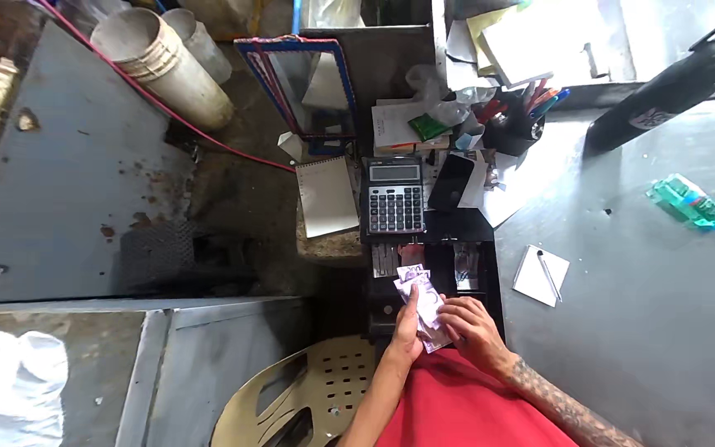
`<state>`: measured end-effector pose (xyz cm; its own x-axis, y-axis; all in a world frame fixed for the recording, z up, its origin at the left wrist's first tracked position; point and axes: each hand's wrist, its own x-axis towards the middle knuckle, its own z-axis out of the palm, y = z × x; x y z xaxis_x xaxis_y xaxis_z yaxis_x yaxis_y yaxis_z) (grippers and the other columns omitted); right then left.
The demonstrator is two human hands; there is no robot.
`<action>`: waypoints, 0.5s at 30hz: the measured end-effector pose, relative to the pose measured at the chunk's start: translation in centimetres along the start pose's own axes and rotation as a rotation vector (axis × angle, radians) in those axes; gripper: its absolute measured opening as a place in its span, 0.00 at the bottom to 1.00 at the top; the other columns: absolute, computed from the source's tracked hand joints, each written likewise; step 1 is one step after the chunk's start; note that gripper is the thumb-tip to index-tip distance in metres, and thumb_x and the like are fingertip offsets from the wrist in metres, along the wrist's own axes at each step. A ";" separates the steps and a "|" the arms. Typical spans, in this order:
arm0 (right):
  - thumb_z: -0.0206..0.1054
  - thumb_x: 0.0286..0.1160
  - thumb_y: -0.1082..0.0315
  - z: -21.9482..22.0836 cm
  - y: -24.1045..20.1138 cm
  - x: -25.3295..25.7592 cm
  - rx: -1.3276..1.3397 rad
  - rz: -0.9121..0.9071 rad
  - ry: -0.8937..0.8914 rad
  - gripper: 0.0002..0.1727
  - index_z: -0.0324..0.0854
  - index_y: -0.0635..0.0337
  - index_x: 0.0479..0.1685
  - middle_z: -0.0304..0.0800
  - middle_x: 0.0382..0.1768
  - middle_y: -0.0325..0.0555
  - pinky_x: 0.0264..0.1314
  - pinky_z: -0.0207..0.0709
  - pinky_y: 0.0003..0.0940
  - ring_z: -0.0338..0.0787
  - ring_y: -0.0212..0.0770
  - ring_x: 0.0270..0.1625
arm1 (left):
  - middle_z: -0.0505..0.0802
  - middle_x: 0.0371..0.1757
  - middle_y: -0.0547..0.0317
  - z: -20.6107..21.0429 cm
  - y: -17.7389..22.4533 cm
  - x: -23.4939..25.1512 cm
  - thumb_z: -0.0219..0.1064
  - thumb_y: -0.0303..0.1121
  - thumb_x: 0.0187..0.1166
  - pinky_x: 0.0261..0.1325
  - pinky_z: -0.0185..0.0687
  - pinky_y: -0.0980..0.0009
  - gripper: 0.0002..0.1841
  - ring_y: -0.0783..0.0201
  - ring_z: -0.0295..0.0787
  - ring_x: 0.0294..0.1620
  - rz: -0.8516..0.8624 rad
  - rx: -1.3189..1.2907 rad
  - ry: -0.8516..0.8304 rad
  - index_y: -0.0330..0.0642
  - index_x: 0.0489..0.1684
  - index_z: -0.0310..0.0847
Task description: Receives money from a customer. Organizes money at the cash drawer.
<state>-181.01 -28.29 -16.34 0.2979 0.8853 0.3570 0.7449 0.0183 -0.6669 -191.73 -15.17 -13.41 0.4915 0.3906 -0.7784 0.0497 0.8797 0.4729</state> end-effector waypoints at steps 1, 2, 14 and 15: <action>0.63 0.83 0.61 0.0 -0.2 -0.4 0.029 0.004 -0.018 0.10 0.91 0.46 0.50 0.93 0.60 0.41 0.79 0.73 0.51 0.84 0.45 0.72 | 0.95 0.54 0.44 0.1 -0.1 0.1 0.49 0.45 0.94 0.56 0.92 0.59 0.23 0.55 0.95 0.52 0.018 0.008 -0.004 0.33 0.72 0.72; 0.64 0.83 0.58 -0.2 -0.5 -0.7 0.073 0.036 -0.027 0.12 0.91 0.43 0.54 0.90 0.65 0.42 0.81 0.69 0.53 0.81 0.47 0.76 | 0.95 0.54 0.43 0.2 -0.1 0.1 0.52 0.37 0.94 0.57 0.92 0.59 0.20 0.54 0.96 0.52 0.049 0.038 0.007 0.31 0.73 0.69; 0.80 0.63 0.62 0.5 -1.8 4.2 0.563 0.869 0.221 0.22 0.82 0.62 0.54 0.92 0.33 0.40 0.37 0.86 0.30 0.90 0.32 0.31 | 0.94 0.48 0.48 0.6 -1.0 -0.5 0.80 0.19 0.61 0.56 0.92 0.68 0.28 0.65 0.94 0.48 0.388 0.445 0.121 0.24 0.62 0.75; 0.79 0.64 0.65 0.4 -1.7 4.1 0.629 0.907 0.249 0.20 0.83 0.63 0.53 0.93 0.31 0.41 0.37 0.87 0.31 0.91 0.33 0.30 | 0.94 0.49 0.47 0.6 -1.0 -0.7 0.80 0.20 0.63 0.57 0.92 0.67 0.29 0.64 0.94 0.50 0.375 0.439 0.097 0.24 0.64 0.74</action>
<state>-181.28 -24.48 -14.02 0.7384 0.5746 -0.3530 -0.2187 -0.2912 -0.9313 -191.64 -16.49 -13.07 0.4641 0.6951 -0.5490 0.2531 0.4899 0.8343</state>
